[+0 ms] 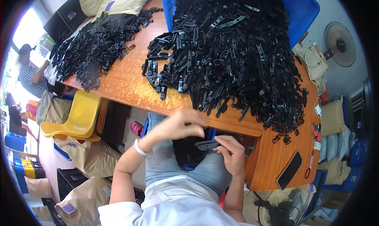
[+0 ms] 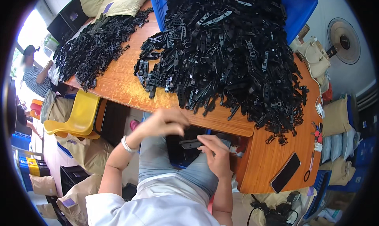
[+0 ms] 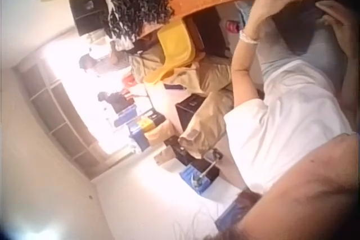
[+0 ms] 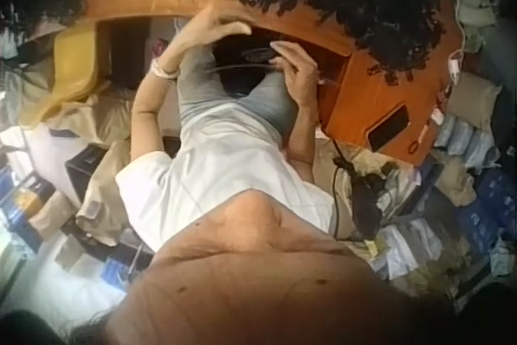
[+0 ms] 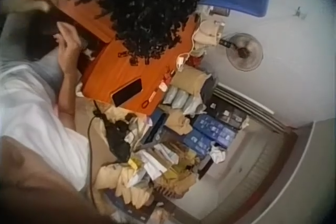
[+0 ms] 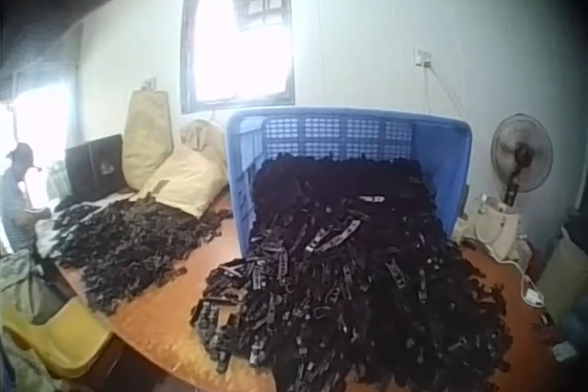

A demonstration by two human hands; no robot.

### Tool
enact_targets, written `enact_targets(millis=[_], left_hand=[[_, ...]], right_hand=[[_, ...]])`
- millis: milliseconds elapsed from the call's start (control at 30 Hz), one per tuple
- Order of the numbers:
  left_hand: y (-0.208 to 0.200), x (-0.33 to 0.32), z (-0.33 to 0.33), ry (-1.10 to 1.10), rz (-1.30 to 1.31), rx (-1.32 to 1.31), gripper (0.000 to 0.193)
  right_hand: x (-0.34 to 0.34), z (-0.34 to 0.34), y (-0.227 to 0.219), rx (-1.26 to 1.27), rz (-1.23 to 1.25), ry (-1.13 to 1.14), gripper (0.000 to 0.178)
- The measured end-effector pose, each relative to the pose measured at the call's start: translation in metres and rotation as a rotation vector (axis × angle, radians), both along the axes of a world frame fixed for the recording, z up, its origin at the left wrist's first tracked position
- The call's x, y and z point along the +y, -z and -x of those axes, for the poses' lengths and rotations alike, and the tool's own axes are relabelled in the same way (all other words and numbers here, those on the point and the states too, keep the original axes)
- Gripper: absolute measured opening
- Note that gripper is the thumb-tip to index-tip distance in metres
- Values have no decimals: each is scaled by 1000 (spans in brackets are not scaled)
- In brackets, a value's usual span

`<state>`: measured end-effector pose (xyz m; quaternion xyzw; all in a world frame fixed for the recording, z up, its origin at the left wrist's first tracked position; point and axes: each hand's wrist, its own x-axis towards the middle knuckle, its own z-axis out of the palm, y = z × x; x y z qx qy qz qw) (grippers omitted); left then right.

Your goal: Manually assembling small black plastic components by hand at a workbench.

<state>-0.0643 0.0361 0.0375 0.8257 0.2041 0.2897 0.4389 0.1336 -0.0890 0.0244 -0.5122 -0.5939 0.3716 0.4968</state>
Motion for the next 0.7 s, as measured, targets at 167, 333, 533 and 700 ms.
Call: enact_targets(millis=[167,333,533,700], left_hand=[[26,108,54,-913,-88,-47,13],[46,198,94,-1246,-363,224,23],[46,233,101,-1157,144,247,25],[32,222,98,-1056,235,195,15]], right_hand=[[-7,-7,18,66,-54,-17,22],[-17,-16,25,157,91,73,20],[-21,-29,20,127,104,156,18],[-18,-45,16,147,89,435,15]])
